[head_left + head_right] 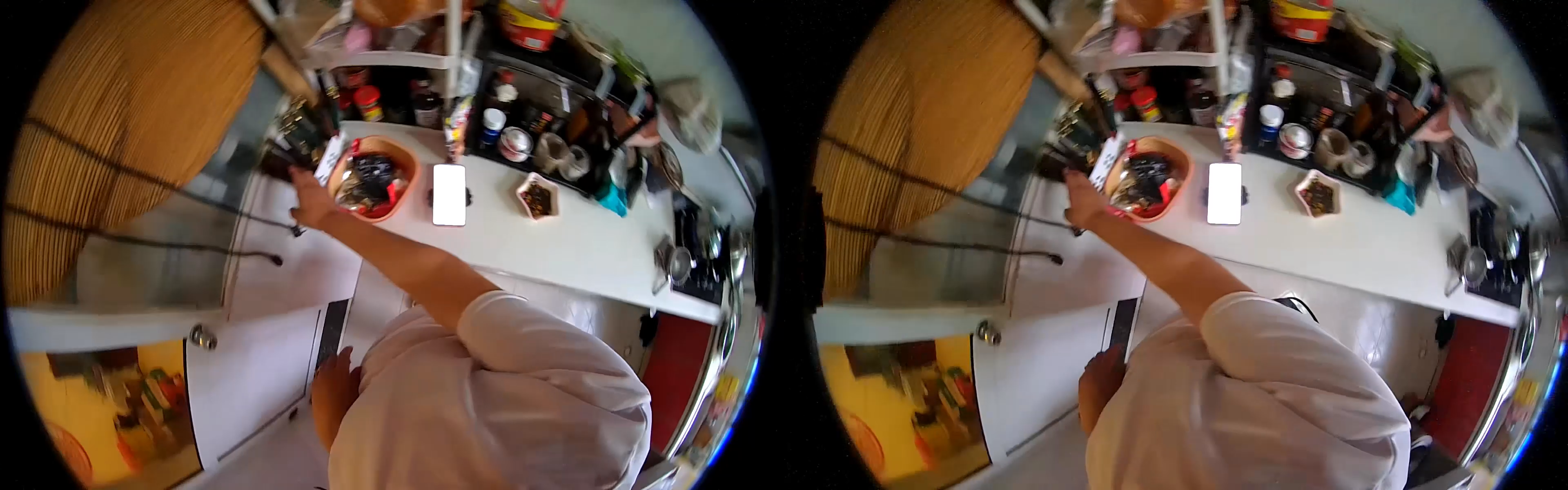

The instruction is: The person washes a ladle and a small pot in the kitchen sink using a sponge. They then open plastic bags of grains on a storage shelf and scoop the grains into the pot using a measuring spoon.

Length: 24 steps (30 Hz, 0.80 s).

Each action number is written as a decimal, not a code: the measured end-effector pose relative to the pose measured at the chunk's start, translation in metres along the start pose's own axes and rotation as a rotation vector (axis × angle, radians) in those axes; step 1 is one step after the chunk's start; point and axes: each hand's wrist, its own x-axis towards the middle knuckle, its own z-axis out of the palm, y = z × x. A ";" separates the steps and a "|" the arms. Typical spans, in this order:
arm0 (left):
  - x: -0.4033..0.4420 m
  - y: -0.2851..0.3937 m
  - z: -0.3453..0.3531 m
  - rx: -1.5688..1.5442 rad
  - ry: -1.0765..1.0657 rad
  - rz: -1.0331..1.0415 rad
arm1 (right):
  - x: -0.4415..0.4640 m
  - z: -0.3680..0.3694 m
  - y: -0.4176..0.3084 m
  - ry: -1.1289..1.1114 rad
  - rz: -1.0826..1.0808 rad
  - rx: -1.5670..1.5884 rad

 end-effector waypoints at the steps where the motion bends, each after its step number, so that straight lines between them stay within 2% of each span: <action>1: -0.002 0.003 -0.003 -0.023 0.018 -0.015 | -0.006 0.005 0.001 0.036 -0.034 -0.010; 2: -0.002 0.002 -0.003 -0.037 0.028 -0.046 | -0.010 0.008 0.003 0.082 -0.065 -0.025; 4: -0.001 0.001 -0.001 -0.088 0.088 0.042 | -0.023 0.006 -0.001 0.034 -0.114 -0.059; 6: -0.002 0.006 -0.006 -0.089 0.073 0.001 | -0.033 0.006 0.004 -0.045 -0.095 -0.083; 8: -0.005 0.004 -0.003 -0.087 0.056 -0.034 | -0.036 0.015 0.022 -0.006 -0.198 -0.140; 9: -0.005 0.000 0.003 -0.097 0.072 -0.037 | -0.039 0.008 0.023 -0.039 -0.184 -0.128; 14: -0.011 -0.003 0.013 -0.145 0.075 -0.094 | -0.033 -0.031 0.054 0.026 -0.119 -0.115; 15: -0.012 -0.005 0.017 -0.150 0.078 -0.115 | -0.034 -0.042 0.061 0.142 -0.204 -0.124; 16: -0.014 -0.006 0.020 -0.155 0.078 -0.135 | -0.033 -0.056 0.066 0.189 -0.176 -0.073; 17: -0.015 -0.007 0.023 -0.165 0.071 -0.141 | -0.038 -0.080 0.064 0.251 -0.288 -0.155; 20: -0.018 -0.012 0.027 -0.193 0.100 -0.147 | -0.033 -0.124 0.106 0.447 -0.225 -0.274; 21: -0.019 -0.012 0.028 -0.188 0.122 -0.145 | -0.025 -0.132 0.140 0.419 -0.248 -0.497; 22: -0.019 -0.012 0.029 -0.181 0.144 -0.141 | -0.032 -0.145 0.119 0.423 -0.088 -0.435; 24: -0.017 -0.014 0.031 -0.200 0.134 -0.139 | -0.026 -0.150 0.155 0.385 -0.129 -0.626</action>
